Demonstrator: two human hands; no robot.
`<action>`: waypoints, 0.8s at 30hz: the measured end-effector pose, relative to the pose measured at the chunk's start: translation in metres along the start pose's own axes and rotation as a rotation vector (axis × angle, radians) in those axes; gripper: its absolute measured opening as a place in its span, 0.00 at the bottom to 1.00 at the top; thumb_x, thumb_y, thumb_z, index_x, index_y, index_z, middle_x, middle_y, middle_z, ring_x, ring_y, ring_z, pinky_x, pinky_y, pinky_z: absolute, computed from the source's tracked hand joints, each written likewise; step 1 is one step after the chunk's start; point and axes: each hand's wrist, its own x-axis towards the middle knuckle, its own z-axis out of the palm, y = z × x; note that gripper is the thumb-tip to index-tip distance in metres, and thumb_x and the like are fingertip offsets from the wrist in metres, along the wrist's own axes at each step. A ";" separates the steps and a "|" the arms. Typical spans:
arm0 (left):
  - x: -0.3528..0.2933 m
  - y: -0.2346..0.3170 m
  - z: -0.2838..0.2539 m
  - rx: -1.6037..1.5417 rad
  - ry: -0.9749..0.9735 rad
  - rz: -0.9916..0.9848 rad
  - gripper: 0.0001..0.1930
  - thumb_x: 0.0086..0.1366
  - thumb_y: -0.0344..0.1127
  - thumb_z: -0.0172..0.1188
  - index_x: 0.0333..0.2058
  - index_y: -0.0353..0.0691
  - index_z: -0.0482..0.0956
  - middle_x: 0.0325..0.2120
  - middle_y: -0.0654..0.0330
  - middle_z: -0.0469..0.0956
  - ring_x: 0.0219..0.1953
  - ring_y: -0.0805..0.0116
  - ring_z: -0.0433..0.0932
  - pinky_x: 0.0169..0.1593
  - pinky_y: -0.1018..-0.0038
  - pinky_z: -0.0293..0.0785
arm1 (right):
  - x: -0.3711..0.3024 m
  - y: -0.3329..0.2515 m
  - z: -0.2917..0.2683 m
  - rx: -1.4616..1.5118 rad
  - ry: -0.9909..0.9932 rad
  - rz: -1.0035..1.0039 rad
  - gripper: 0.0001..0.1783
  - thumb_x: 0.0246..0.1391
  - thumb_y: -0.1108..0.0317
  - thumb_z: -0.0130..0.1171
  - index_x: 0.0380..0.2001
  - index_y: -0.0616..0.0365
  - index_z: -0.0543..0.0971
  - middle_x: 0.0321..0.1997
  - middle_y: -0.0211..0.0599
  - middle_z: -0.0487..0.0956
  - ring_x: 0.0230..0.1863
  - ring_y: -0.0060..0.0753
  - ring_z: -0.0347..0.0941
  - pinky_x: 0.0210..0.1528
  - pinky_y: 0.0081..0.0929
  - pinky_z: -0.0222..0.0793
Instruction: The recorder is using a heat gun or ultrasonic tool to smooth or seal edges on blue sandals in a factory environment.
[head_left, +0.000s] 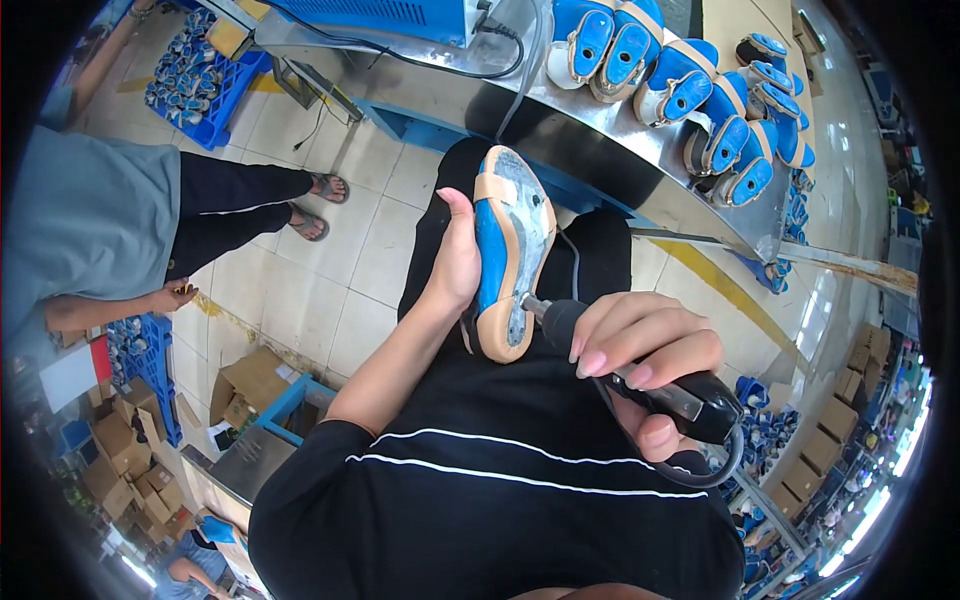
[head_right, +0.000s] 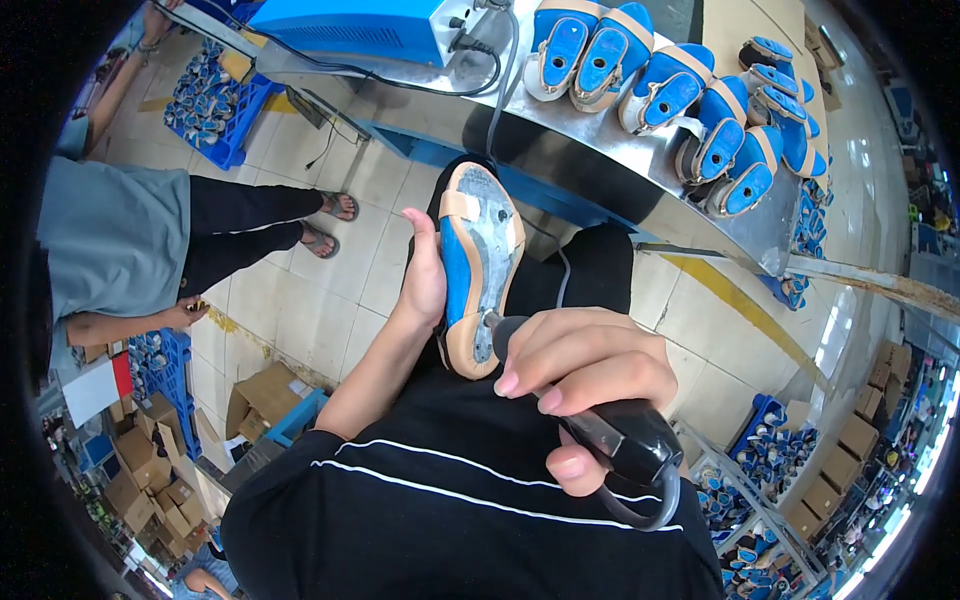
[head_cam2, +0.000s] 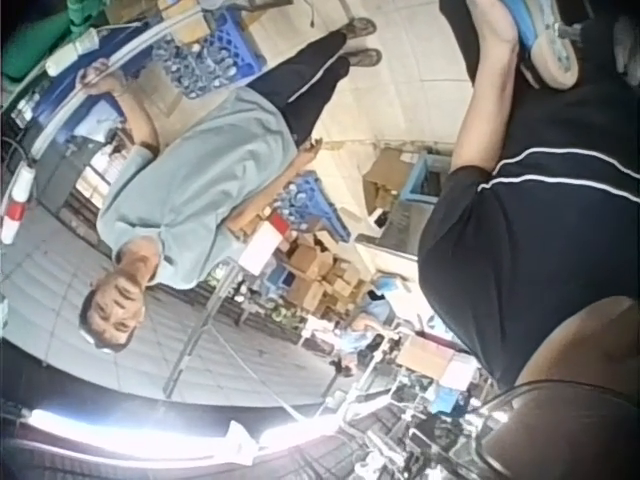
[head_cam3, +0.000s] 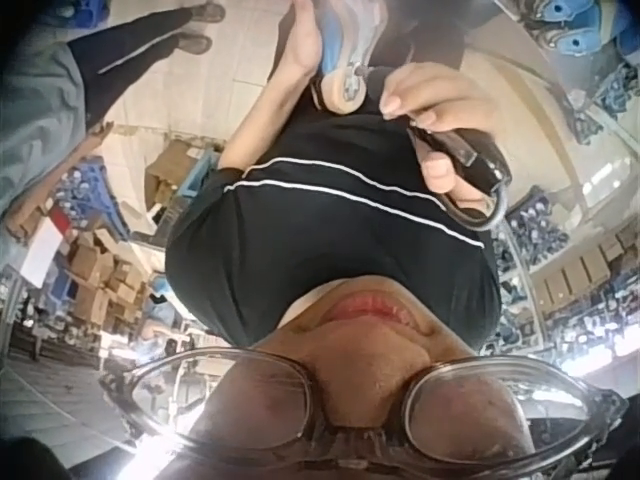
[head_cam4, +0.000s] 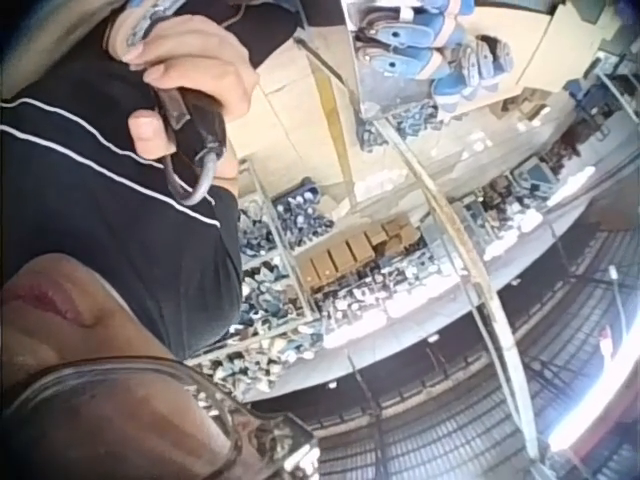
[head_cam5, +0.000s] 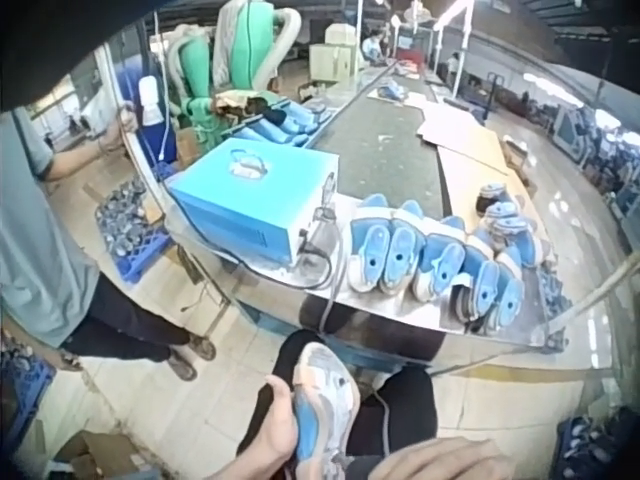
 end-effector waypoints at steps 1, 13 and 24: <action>-0.001 0.002 0.005 0.021 0.044 0.006 0.59 0.66 0.82 0.18 0.64 0.30 0.70 0.55 0.45 0.80 0.56 0.60 0.82 0.61 0.66 0.78 | 0.001 -0.001 0.002 -0.019 0.002 0.016 0.21 0.54 0.62 0.72 0.41 0.64 0.75 0.37 0.53 0.83 0.31 0.46 0.81 0.33 0.42 0.80; -0.003 -0.004 0.004 0.185 0.095 0.062 0.56 0.70 0.78 0.18 0.56 0.28 0.78 0.46 0.47 0.85 0.50 0.63 0.84 0.57 0.70 0.79 | -0.003 0.007 0.013 -0.088 -0.032 0.156 0.15 0.60 0.61 0.66 0.42 0.57 0.74 0.37 0.46 0.82 0.33 0.40 0.80 0.37 0.39 0.77; -0.002 -0.010 -0.003 0.035 0.123 -0.032 0.54 0.72 0.77 0.20 0.57 0.29 0.78 0.47 0.48 0.84 0.49 0.64 0.85 0.56 0.70 0.80 | -0.002 0.025 0.020 -0.182 -0.088 0.178 0.14 0.58 0.68 0.67 0.42 0.57 0.73 0.32 0.42 0.82 0.32 0.40 0.80 0.37 0.39 0.79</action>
